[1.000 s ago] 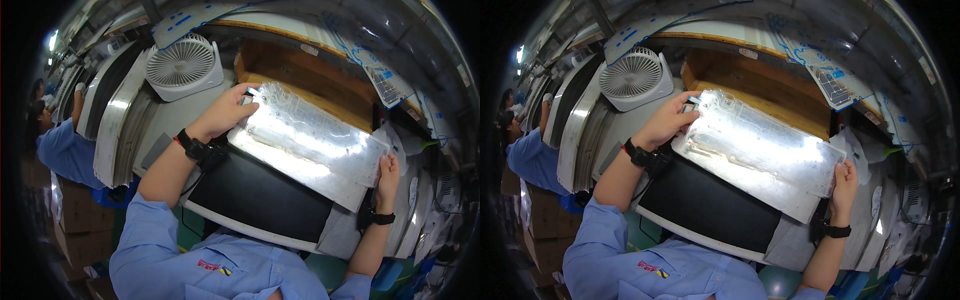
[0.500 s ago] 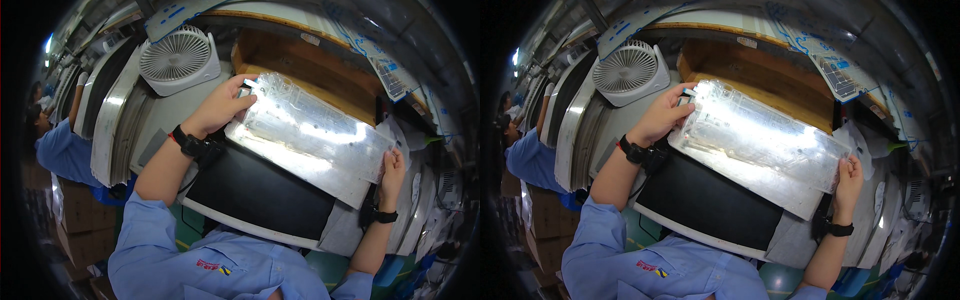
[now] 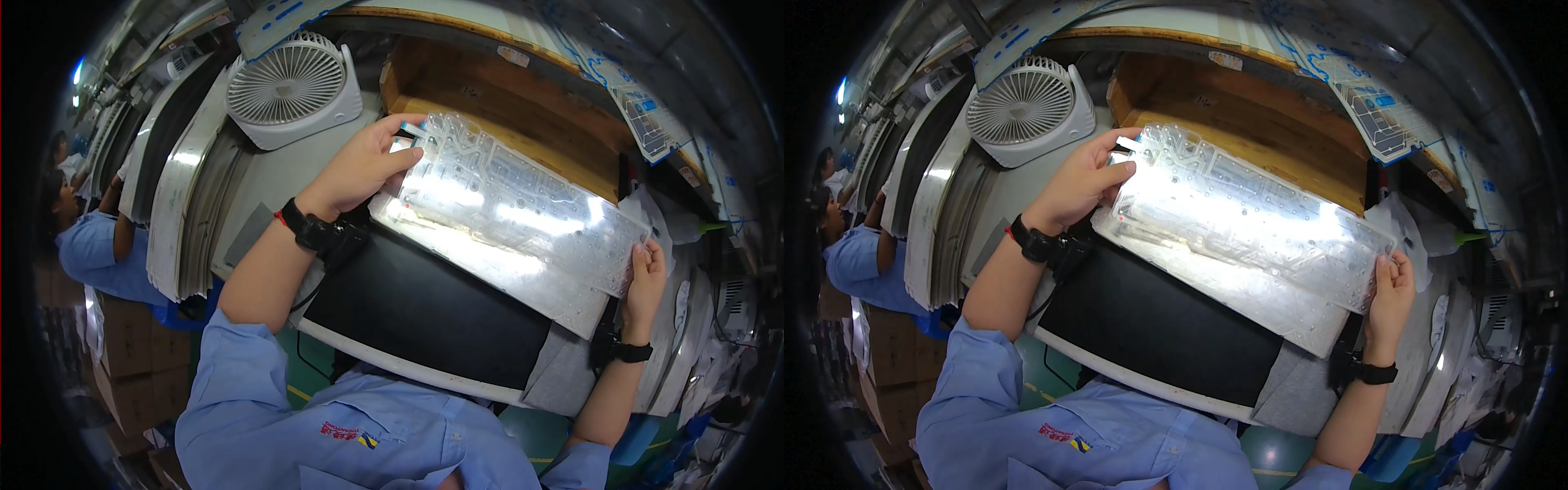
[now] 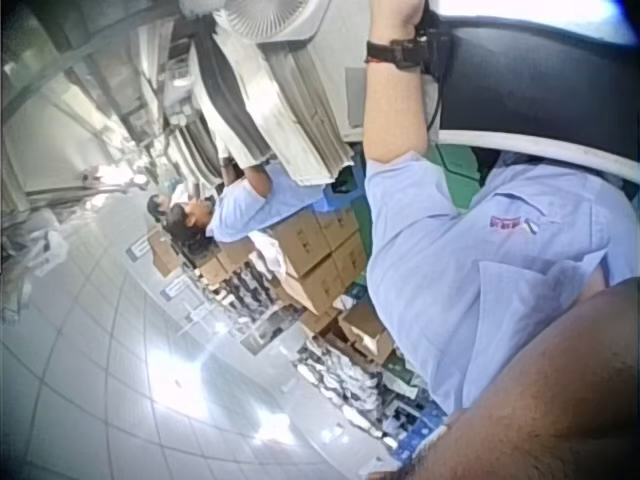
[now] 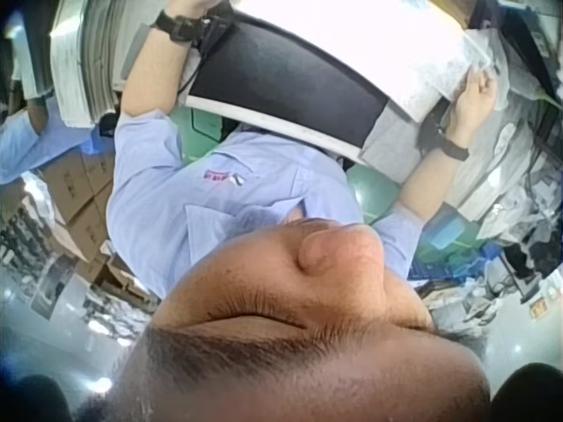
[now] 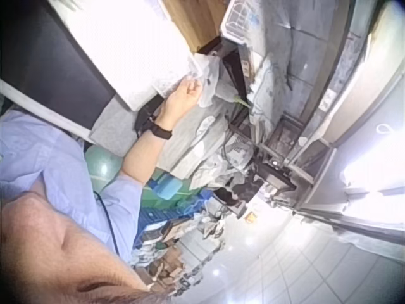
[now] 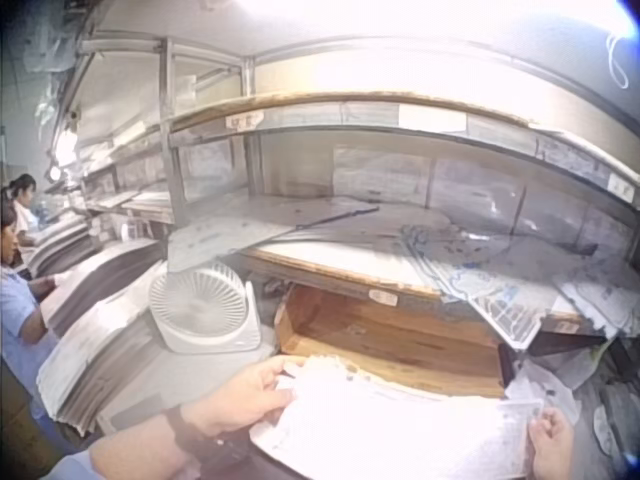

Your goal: Assembling and checking electrical components for lighting fixtures on a factory line.

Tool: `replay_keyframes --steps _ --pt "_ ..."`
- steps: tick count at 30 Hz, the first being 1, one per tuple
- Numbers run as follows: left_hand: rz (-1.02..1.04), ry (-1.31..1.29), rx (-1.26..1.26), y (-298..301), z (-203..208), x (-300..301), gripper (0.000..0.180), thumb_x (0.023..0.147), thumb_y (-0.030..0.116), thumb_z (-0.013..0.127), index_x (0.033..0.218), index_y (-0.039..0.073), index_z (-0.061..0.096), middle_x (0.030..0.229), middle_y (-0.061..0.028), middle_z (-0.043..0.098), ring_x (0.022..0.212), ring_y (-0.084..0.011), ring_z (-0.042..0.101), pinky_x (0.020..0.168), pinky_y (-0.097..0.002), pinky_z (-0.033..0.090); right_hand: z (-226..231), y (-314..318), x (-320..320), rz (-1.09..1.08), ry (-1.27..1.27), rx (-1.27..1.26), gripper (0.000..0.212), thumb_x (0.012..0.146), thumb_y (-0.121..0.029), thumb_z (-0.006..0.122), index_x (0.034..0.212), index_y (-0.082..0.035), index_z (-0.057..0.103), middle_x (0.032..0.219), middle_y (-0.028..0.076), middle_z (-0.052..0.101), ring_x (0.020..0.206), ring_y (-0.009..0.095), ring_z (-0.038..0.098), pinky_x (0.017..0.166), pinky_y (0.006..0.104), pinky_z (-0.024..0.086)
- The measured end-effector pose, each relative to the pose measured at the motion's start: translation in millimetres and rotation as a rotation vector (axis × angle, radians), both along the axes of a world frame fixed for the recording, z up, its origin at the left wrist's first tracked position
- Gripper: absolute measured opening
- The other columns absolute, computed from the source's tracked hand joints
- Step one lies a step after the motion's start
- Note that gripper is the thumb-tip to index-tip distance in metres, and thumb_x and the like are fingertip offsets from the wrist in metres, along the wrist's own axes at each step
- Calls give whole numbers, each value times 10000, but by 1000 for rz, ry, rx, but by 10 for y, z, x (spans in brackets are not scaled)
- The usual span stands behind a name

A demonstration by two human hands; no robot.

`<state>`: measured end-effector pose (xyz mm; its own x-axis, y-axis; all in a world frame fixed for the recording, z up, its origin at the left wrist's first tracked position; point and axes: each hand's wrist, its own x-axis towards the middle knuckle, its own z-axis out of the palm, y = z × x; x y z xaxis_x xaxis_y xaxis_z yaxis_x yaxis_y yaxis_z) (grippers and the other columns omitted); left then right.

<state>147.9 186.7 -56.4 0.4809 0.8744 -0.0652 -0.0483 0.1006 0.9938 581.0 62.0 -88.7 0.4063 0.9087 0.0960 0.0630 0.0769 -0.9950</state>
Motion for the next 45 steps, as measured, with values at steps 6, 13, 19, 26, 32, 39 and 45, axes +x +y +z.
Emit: replay_keyframes --steps 6,13,19,26,32,39,45 --pt "4 11 27 36 -40 -7 486 936 70 540 1388 35 367 945 16 598 691 -6 508 591 -161 408 -20 5 31 -3 1 22 171 969 -74 512 1119 8 512 906 34 652 759 52 574 683 178 449" --pt "24 -30 37 -39 31 48 485 932 78 548 1380 22 371 952 9 591 709 -16 507 611 -180 424 -27 -17 77 33 -5 68 83 975 -73 501 1042 -24 511 860 13 628 723 43 545 658 175 430" --pt "25 -58 31 -43 28 44 518 895 41 590 1363 -2 374 1071 -56 596 894 -88 578 779 -249 494 -28 -4 52 51 86 52 81 978 -88 501 1037 -33 512 881 19 625 750 57 554 685 190 442" --pt "-2 -72 84 -31 12 32 575 858 13 632 1362 -3 356 1179 -107 571 1065 -158 576 911 -304 486 -12 5 18 28 113 79 130 977 -99 505 1080 -20 518 946 36 635 831 81 583 762 211 462" --pt "21 -92 34 -24 26 26 604 853 -12 620 1384 29 334 1166 -99 572 1031 -141 580 878 -278 489 -34 5 56 9 126 98 168 978 -103 499 1117 -10 511 1014 64 632 898 108 593 819 234 466" --pt "55 -166 65 -48 23 78 614 859 -31 584 1408 63 326 1084 -69 588 903 -84 581 788 -216 482 -21 3 30 25 155 118 167 981 -109 494 1112 -6 508 1016 58 622 903 104 585 818 229 460" --pt "22 -41 39 -17 1 20 613 865 -28 581 1415 51 322 1084 -73 591 887 -73 584 771 -207 484 1 12 12 43 151 110 125 985 -120 491 1062 -24 513 969 35 610 856 92 571 787 229 456"
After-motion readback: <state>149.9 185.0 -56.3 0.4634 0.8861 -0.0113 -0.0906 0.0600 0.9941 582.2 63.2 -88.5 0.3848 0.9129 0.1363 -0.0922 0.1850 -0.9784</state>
